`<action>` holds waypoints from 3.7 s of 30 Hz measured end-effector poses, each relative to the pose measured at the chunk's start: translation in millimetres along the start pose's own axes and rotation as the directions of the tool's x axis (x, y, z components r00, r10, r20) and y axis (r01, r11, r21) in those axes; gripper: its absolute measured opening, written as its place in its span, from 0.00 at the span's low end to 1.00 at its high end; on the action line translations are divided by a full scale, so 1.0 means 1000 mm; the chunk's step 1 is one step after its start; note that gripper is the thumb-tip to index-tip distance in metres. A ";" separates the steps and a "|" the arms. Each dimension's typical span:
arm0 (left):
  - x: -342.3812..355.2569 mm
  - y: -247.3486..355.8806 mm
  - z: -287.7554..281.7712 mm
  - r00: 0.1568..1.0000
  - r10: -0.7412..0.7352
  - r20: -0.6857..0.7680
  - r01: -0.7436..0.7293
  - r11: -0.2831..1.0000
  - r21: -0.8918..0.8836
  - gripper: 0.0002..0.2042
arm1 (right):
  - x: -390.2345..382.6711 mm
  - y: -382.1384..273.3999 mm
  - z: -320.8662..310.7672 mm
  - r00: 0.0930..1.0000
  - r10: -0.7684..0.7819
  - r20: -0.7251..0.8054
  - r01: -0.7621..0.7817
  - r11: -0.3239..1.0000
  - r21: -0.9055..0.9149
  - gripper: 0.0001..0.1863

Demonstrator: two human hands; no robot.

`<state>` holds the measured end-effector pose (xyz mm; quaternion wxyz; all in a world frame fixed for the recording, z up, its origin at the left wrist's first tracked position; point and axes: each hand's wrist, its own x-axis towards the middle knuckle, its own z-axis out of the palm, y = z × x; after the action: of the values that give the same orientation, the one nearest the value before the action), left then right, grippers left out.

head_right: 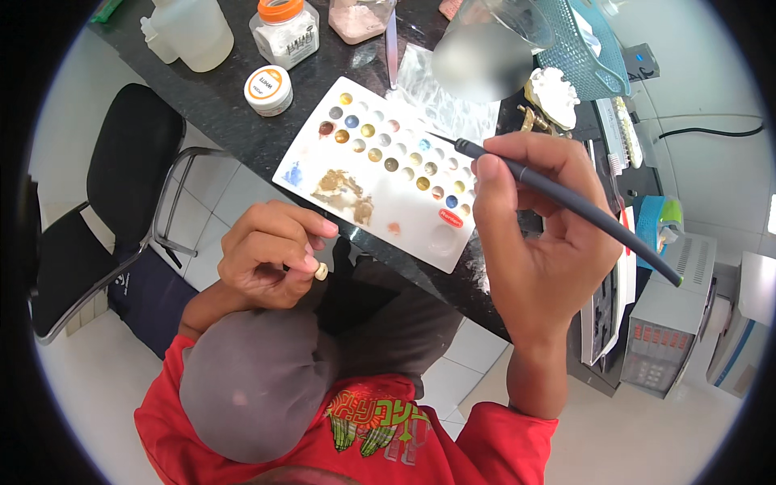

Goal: The person applies stain to a dental crown using a fine brush, repeatedly dipping the brush into various pigments on a palette and brushing the crown held in their hand.

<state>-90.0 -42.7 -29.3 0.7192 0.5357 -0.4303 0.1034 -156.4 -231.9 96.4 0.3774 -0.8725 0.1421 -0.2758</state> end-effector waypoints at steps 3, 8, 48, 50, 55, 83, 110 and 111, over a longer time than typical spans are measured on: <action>0.000 -0.001 0.003 1.000 0.004 0.015 -0.004 1.000 0.019 0.06 | -0.004 0.010 0.002 1.000 -0.009 -0.009 0.010 1.000 0.029 0.05; 0.002 -0.003 0.005 0.999 0.021 0.038 -0.024 0.998 0.066 0.06 | 0.002 0.016 0.008 0.999 -0.027 0.033 0.025 0.997 0.074 0.04; 0.000 -0.006 0.003 0.995 0.052 0.080 -0.058 0.995 0.076 0.05 | -0.008 0.007 0.003 0.990 -0.143 0.006 0.140 0.979 0.150 0.07; -0.001 -0.006 0.002 0.996 0.045 0.081 -0.051 0.996 0.076 0.05 | -0.020 0.000 -0.003 0.991 -0.126 -0.043 0.132 0.972 0.194 0.11; -0.001 -0.006 0.004 0.998 0.035 0.048 -0.038 0.998 0.050 0.05 | -0.059 0.006 -0.007 0.986 -0.156 0.051 0.117 0.887 0.447 0.12; -0.007 -0.002 0.009 0.999 -0.049 0.006 0.049 0.997 0.067 0.06 | -0.078 0.020 0.014 0.955 -0.277 0.102 0.211 0.881 0.423 0.11; -0.006 -0.003 0.008 0.999 -0.052 0.012 0.051 0.996 0.073 0.07 | -0.078 0.023 0.016 0.940 -0.331 0.078 0.262 0.852 0.453 0.10; -0.006 -0.003 0.008 0.998 -0.054 0.011 0.053 0.996 0.072 0.07 | -0.078 0.024 0.016 0.938 -0.338 0.073 0.270 0.848 0.456 0.09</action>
<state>-96.0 -48.5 -35.3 0.6992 0.5731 -0.4166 0.0958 -210.7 -203.0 40.9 0.5254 -0.7943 -0.0927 -0.2905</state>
